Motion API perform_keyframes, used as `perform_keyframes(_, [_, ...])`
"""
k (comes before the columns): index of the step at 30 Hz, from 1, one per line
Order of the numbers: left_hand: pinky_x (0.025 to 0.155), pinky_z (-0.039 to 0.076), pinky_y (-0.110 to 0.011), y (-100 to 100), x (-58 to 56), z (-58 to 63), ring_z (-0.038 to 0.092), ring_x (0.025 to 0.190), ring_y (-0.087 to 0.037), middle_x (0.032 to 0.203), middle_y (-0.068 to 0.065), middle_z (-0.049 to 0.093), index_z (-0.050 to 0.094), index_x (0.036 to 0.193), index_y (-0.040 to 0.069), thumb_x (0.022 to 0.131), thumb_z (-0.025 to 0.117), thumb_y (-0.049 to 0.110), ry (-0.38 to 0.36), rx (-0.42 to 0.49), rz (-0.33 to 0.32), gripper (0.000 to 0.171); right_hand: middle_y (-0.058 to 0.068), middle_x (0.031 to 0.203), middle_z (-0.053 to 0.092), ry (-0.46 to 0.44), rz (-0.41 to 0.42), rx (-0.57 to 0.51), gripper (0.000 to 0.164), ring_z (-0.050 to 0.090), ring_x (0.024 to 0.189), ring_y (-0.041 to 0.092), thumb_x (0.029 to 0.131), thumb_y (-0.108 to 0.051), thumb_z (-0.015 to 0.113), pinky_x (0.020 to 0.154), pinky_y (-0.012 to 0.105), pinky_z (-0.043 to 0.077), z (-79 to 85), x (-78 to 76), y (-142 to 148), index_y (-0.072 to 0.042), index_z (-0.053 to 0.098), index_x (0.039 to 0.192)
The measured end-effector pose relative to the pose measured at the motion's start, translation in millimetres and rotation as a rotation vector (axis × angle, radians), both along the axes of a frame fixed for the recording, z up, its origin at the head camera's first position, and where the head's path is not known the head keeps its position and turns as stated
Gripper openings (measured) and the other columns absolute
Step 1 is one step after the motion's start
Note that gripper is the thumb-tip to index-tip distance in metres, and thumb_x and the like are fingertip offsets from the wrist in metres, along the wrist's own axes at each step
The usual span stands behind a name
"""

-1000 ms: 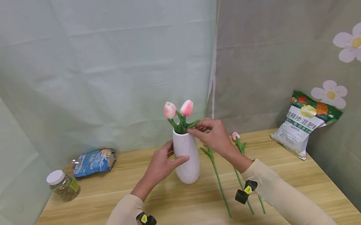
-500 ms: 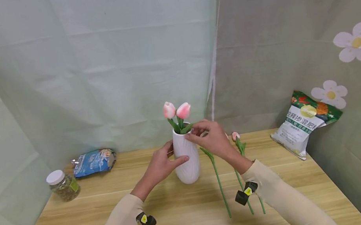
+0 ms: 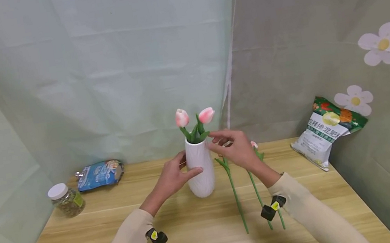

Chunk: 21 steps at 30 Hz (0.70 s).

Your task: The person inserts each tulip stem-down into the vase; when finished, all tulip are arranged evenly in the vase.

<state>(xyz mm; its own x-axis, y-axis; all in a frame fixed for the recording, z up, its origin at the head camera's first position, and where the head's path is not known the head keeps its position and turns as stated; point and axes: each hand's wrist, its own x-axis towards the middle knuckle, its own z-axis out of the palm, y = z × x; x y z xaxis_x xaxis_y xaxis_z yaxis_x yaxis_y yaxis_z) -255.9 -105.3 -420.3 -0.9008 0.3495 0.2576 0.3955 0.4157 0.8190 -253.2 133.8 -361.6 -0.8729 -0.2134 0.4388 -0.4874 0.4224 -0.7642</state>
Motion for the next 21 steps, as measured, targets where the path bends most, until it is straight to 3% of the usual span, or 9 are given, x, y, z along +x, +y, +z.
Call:
perform_keyframes(10, [0.106, 0.052, -0.050, 0.4, -1.9, -1.5, 0.060, 0.130, -0.036, 0.144, -0.019, 0.058, 0.047, 0.148, 0.001, 0.087, 0.082, 0.040, 0.002, -0.015, 0.000, 0.081, 0.006, 0.103, 0.076, 0.004, -0.049, -0.046, 0.030, 0.071, 0.086, 0.018, 0.092, -0.026, 0.079, 0.072, 0.028, 0.061, -14.0, 2.7, 27.6, -0.012, 0.077, 0.119])
perform_keyframes(15, [0.107, 0.051, -0.051, 0.3, -1.6, -0.7, 0.059, 0.131, -0.036, 0.145, -0.019, 0.057, 0.047, 0.148, 0.000, 0.087, 0.082, 0.039, -0.009, -0.007, -0.002, 0.081, 0.007, 0.107, 0.075, -0.024, -0.078, -0.063, 0.030, 0.070, 0.091, 0.016, 0.094, -0.027, 0.077, 0.076, 0.024, 0.059, -27.4, 5.1, 47.1, -0.012, 0.076, 0.119])
perform_keyframes(21, [0.106, 0.053, -0.046, -0.3, -1.4, -1.5, 0.059, 0.131, -0.034, 0.145, -0.018, 0.057, 0.047, 0.149, 0.001, 0.088, 0.082, 0.038, -0.005, -0.019, 0.001, 0.080, 0.008, 0.107, 0.076, -0.060, -0.131, -0.065, 0.030, 0.069, 0.091, 0.015, 0.094, -0.028, 0.076, 0.079, 0.028, 0.058, -44.0, 10.0, 66.2, -0.011, 0.077, 0.118])
